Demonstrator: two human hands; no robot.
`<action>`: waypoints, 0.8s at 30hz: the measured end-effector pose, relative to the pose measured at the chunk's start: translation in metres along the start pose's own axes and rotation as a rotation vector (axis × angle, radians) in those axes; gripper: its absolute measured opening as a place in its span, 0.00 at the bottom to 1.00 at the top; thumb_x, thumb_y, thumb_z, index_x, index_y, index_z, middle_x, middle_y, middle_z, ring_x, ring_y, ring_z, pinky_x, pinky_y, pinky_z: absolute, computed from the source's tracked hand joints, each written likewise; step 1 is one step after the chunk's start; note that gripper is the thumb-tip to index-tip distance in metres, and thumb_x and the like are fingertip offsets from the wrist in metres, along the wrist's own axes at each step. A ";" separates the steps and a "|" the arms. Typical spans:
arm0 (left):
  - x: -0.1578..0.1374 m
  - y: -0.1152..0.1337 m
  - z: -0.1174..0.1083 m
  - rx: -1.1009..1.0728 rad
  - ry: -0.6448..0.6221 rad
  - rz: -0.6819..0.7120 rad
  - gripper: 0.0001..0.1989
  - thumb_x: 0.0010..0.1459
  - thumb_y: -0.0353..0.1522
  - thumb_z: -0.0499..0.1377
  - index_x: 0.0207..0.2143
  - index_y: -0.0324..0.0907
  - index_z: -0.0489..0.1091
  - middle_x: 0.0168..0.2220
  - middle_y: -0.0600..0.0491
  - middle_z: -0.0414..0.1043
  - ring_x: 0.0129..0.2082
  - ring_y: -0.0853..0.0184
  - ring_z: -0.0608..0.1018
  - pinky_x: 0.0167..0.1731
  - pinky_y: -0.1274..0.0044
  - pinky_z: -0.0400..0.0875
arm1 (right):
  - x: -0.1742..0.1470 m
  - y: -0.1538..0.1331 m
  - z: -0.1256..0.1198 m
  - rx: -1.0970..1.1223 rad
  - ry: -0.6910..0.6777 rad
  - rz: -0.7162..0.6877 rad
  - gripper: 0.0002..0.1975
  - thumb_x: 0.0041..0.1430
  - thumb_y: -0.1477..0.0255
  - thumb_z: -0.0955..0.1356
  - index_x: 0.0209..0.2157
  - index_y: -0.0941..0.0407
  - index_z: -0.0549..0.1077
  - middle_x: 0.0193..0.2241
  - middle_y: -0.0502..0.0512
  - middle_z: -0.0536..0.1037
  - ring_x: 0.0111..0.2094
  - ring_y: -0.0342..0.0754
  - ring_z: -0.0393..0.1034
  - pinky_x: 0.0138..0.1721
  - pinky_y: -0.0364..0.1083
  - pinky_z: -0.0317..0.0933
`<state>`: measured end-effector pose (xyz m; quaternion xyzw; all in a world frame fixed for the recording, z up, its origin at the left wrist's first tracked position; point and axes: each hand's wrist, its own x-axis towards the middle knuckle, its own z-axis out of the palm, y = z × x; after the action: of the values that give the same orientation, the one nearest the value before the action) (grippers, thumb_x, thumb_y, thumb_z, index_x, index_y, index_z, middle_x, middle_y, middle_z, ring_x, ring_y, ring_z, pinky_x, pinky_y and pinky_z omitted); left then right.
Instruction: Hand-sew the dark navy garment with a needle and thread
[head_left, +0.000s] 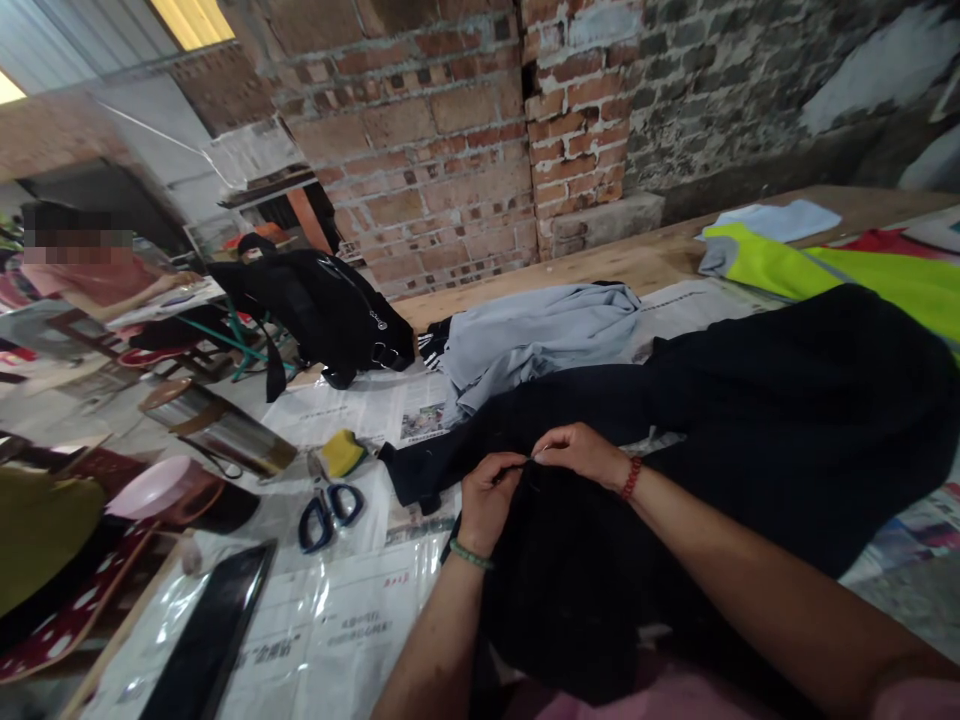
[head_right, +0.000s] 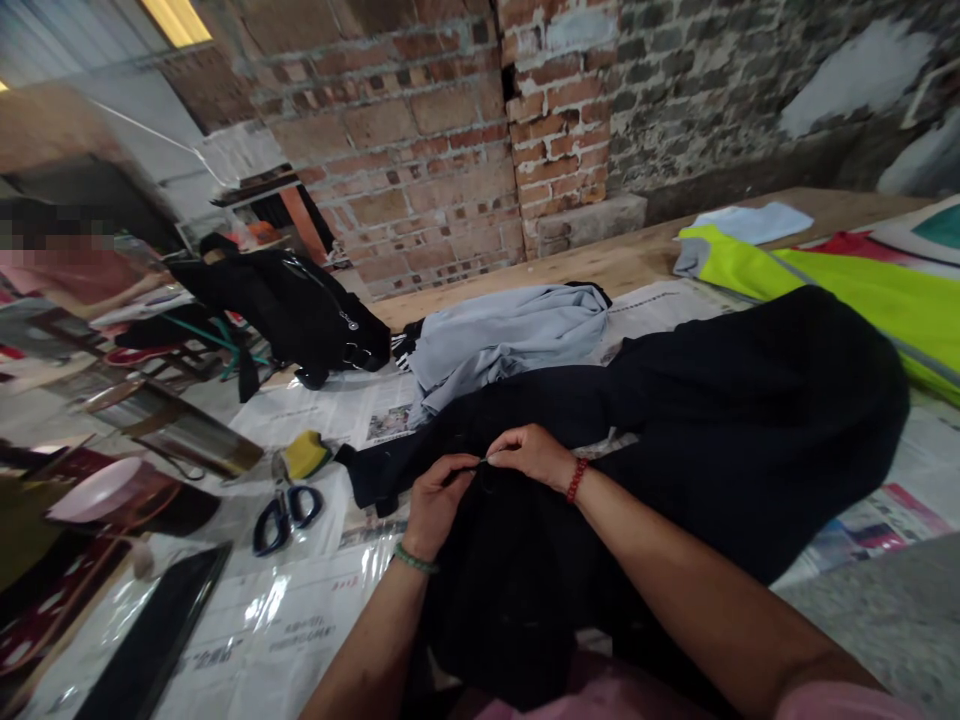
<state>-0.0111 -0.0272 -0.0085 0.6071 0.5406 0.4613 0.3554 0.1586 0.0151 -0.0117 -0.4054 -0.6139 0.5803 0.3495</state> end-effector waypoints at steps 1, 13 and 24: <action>0.000 0.000 0.000 -0.008 -0.002 -0.034 0.07 0.43 0.28 0.58 0.27 0.44 0.74 0.30 0.53 0.73 0.33 0.66 0.73 0.37 0.75 0.65 | 0.000 0.000 0.000 0.026 0.015 0.013 0.09 0.42 0.69 0.68 0.26 0.60 0.74 0.23 0.50 0.73 0.26 0.41 0.65 0.31 0.41 0.56; 0.001 0.000 0.001 -0.381 -0.065 -0.280 0.13 0.41 0.31 0.63 0.33 0.41 0.71 0.24 0.58 0.68 0.24 0.75 0.69 0.26 0.83 0.62 | 0.002 0.004 0.003 0.300 0.073 0.016 0.09 0.42 0.68 0.69 0.25 0.59 0.73 0.22 0.50 0.73 0.26 0.40 0.65 0.33 0.42 0.57; 0.001 -0.002 0.006 -0.514 -0.095 -0.375 0.11 0.41 0.34 0.62 0.30 0.39 0.71 0.23 0.56 0.72 0.22 0.73 0.71 0.25 0.81 0.65 | 0.003 0.002 0.007 0.415 0.098 0.001 0.08 0.44 0.68 0.69 0.26 0.59 0.72 0.20 0.49 0.73 0.24 0.39 0.64 0.31 0.42 0.57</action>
<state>-0.0058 -0.0256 -0.0123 0.4081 0.4918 0.4802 0.6008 0.1511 0.0144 -0.0146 -0.3526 -0.4632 0.6741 0.4547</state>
